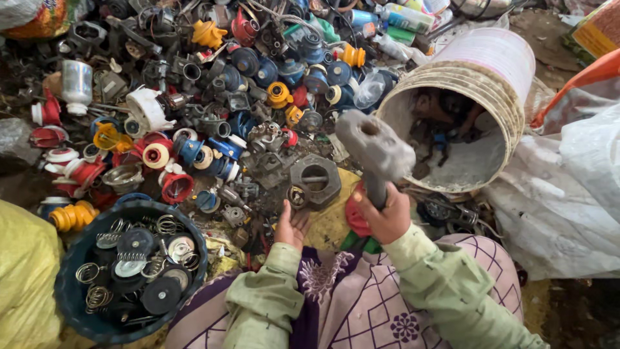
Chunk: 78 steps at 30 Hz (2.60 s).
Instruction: The person sits on the floor surrounded by scrap metal and uses a hammer and pliers to disassemble small metal parts. They repeatedly strike parts on a metal block and use pliers to remove components, placing the separated pieces into a nearby bucket.
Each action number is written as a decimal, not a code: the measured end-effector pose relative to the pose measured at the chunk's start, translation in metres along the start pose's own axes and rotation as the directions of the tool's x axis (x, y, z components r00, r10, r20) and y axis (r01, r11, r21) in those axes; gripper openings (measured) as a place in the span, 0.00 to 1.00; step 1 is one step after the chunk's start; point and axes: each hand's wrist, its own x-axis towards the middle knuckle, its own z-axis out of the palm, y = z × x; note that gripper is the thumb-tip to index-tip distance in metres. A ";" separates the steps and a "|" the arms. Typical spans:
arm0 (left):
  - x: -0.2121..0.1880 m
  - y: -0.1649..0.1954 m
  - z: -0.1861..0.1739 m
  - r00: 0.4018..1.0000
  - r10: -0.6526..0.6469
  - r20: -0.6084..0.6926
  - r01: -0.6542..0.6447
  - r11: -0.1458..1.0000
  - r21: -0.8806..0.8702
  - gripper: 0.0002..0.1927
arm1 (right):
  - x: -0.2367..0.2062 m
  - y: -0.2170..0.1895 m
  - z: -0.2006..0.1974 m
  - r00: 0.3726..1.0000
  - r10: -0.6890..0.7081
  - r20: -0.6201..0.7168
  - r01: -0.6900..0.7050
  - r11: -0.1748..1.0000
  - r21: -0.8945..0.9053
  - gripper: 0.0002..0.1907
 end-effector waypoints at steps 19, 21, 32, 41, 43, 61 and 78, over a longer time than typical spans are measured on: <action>0.033 -0.012 -0.018 0.816 0.561 0.141 -0.518 0.600 0.609 0.16 | -0.006 0.030 0.019 0.989 0.092 0.114 -0.095 0.995 0.017 0.14; 0.031 -0.011 -0.014 0.783 0.616 0.088 -0.468 0.490 0.736 0.15 | -0.004 0.027 0.017 0.990 0.083 0.112 -0.086 0.996 0.024 0.14; 0.034 -0.012 -0.021 0.740 0.672 0.026 -0.464 0.482 0.743 0.17 | 0.005 0.100 0.045 0.932 0.221 0.286 -0.054 0.868 -0.494 0.23; 0.034 -0.012 -0.018 0.986 0.165 -0.006 -0.165 0.978 -0.128 0.18 | 0.005 0.155 0.067 0.940 0.238 0.244 -0.100 0.878 -0.469 0.22; 0.032 -0.012 -0.017 0.982 0.181 0.062 -0.167 0.969 -0.179 0.19 | 0.002 0.130 0.061 0.935 0.278 0.219 -0.152 0.875 -0.460 0.21; 0.036 -0.010 -0.015 0.992 0.122 -0.018 -0.123 0.990 -0.070 0.25 | 0.015 0.106 0.053 0.921 0.224 0.319 0.033 0.771 -0.636 0.16; 0.011 0.011 -0.001 0.988 0.074 0.134 -0.056 0.990 -0.133 0.27 | -0.003 -0.043 0.000 0.999 -0.030 -0.015 0.029 0.999 -0.038 0.10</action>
